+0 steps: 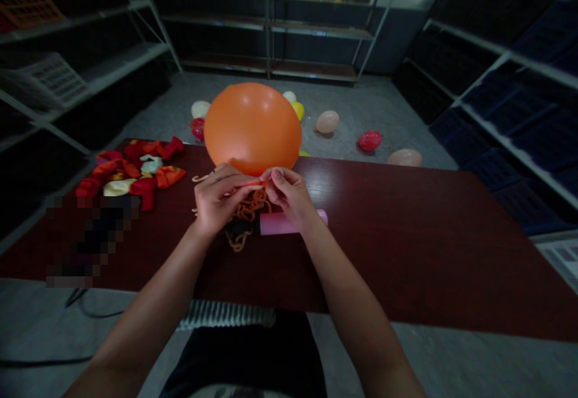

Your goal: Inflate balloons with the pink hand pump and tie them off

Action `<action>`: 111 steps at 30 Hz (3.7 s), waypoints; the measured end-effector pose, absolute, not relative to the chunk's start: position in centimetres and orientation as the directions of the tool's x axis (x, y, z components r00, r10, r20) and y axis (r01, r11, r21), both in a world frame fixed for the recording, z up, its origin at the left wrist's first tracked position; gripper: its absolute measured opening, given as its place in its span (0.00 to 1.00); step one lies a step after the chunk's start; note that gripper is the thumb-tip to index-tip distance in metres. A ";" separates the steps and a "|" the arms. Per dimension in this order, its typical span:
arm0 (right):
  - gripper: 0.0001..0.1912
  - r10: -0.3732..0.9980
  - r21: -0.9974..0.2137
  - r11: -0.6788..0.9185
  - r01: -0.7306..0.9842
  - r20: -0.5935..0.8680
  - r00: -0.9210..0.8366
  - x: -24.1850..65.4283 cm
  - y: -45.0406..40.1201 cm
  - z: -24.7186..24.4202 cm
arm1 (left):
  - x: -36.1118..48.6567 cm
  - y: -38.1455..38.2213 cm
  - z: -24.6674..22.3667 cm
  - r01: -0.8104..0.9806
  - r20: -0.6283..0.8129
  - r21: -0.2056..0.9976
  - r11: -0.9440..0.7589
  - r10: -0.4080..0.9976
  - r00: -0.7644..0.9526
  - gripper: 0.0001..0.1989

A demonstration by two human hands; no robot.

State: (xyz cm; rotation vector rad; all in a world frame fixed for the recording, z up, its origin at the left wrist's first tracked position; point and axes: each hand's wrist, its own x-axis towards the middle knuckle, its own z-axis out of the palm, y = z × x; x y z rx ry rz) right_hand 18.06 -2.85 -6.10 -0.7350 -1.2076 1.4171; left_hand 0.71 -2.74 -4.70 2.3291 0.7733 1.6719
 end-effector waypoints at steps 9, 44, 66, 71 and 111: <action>0.14 0.917 -0.916 0.343 0.207 0.279 -0.285 17.4 -3.4 -5.9 | 2.5 -1.2 -6.7 0.019 0.429 0.899 -0.437 0.873 -0.234 0.04; 0.20 0.991 -0.968 0.096 -0.233 0.115 -0.073 19.2 -1.6 -6.6 | 1.5 -2.2 -6.1 0.444 0.818 0.298 -0.845 0.466 0.338 0.06; 0.18 0.921 -0.947 -0.022 -0.321 0.106 -0.375 19.3 -2.4 -5.9 | 1.8 -2.3 -6.2 0.350 0.654 0.566 -0.746 0.665 0.360 0.08; 0.21 0.923 -0.951 0.012 -0.308 0.128 -0.362 19.6 -2.4 -5.6 | 1.6 -2.0 -6.4 0.407 0.657 0.432 -0.804 0.591 0.469 0.09; 0.12 0.895 -0.959 0.020 -0.283 0.144 -0.423 18.5 -2.2 -7.2 | 2.0 -2.0 -5.4 -0.136 0.410 0.912 -0.387 0.870 0.273 0.12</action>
